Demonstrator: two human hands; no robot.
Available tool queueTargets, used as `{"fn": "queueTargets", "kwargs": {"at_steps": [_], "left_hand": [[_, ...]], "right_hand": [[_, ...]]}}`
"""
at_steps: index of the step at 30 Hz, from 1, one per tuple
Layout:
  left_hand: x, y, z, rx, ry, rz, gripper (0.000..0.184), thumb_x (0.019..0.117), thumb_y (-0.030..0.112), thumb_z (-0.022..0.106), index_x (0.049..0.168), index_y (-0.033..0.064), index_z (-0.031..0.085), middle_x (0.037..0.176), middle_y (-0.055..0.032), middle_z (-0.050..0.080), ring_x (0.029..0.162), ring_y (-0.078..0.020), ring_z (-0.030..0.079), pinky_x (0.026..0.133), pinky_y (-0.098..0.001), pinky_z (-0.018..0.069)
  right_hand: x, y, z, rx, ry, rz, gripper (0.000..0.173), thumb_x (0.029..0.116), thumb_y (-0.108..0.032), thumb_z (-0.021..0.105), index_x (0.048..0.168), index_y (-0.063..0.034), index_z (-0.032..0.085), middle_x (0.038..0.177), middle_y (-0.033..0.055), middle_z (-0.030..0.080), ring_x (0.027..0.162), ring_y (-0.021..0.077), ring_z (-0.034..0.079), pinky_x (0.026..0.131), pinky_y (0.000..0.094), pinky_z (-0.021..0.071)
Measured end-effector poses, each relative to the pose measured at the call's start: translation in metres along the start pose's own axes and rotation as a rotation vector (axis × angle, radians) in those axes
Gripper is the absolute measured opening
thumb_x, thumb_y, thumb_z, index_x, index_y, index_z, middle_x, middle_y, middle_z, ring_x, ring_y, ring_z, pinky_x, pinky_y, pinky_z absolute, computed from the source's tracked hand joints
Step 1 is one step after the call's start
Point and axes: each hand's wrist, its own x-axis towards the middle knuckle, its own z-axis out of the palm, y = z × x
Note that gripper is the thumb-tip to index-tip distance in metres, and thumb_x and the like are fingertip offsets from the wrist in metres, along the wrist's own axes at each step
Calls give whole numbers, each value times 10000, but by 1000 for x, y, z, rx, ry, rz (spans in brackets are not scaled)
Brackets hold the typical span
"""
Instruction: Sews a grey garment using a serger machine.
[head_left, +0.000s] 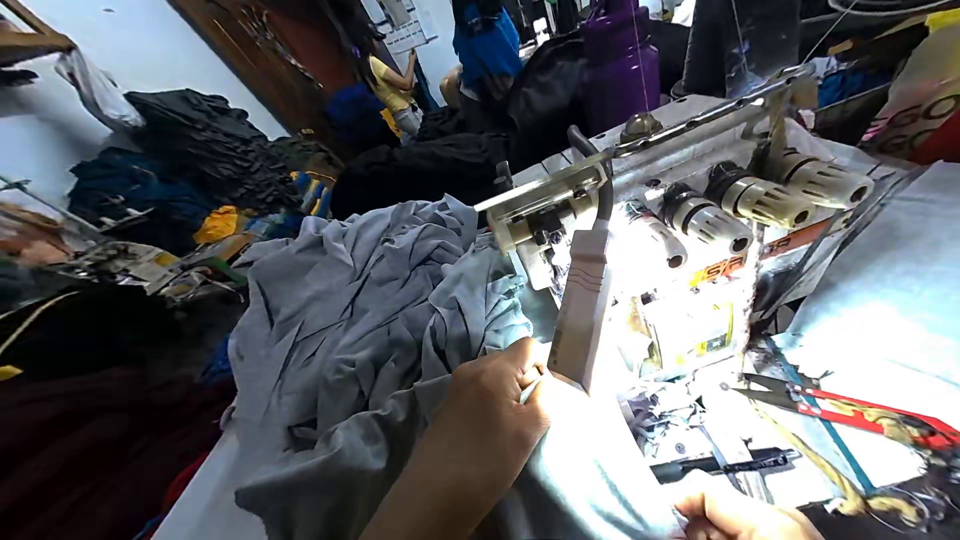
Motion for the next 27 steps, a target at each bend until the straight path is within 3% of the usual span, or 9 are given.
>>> {"fn": "queueTargets", "kwargs": {"at_steps": [4,7,9,12,14,17,20,23,27], "left_hand": [[5,-6,9,187,131,185,109,819,166,655,719,133,627,554,55,502,508,-5,487,475,-176,383],[8,28,-5,299,-24,-26,121,932,12,656,889,-93,697,764,-224,666,750,-336,640,724,-454,494],[12,25,-2,368,8,-7,59,859,-27,689,863,-87,689,741,-221,664,734,-370,668,686,-481,516],[17,63,-8,390,-166,-289,214,984,35,627,1044,-165,675,982,-308,695,996,-415,656,939,-459,469],[13,56,-5,388,-121,-209,196,975,35,641,1009,-153,688,926,-297,697,937,-405,663,897,-457,483],[10,-12,18,414,297,417,126,757,66,673,863,8,709,653,-100,604,554,-257,631,477,-374,500],[9,-17,22,436,357,533,160,816,105,653,908,-13,710,805,-126,679,706,-271,682,626,-402,560],[10,-18,25,473,434,620,176,873,199,662,843,28,686,851,-99,686,827,-249,659,763,-382,487],[8,-24,31,448,471,666,229,894,217,611,769,45,697,836,-116,713,869,-241,684,809,-359,483]], "right_hand": [[-1,0,1,97,15,10,221,986,-146,653,1031,69,677,753,35,667,639,-9,588,620,171,494],[1,-4,3,118,40,29,240,990,-173,657,1003,65,678,735,19,656,633,-22,584,611,162,491],[2,-4,3,114,54,10,234,981,-163,663,969,71,674,710,41,651,614,-6,573,599,175,475],[1,0,4,141,67,-7,259,988,-182,668,987,77,680,739,35,650,643,-21,579,621,160,489],[2,-2,3,118,67,-15,225,977,-148,669,991,77,684,746,45,665,650,-23,584,630,155,486],[3,-4,2,65,54,-26,180,964,-113,667,985,66,677,722,50,665,632,-7,569,620,161,459],[3,-4,4,73,61,-35,177,958,-97,668,992,76,679,737,62,676,643,-7,580,635,156,470],[3,-5,6,63,63,-44,181,958,-92,666,996,84,677,746,81,680,655,4,591,647,160,476],[3,-3,7,57,56,-65,174,957,-80,663,988,91,675,729,95,669,629,18,578,623,165,469]]}}
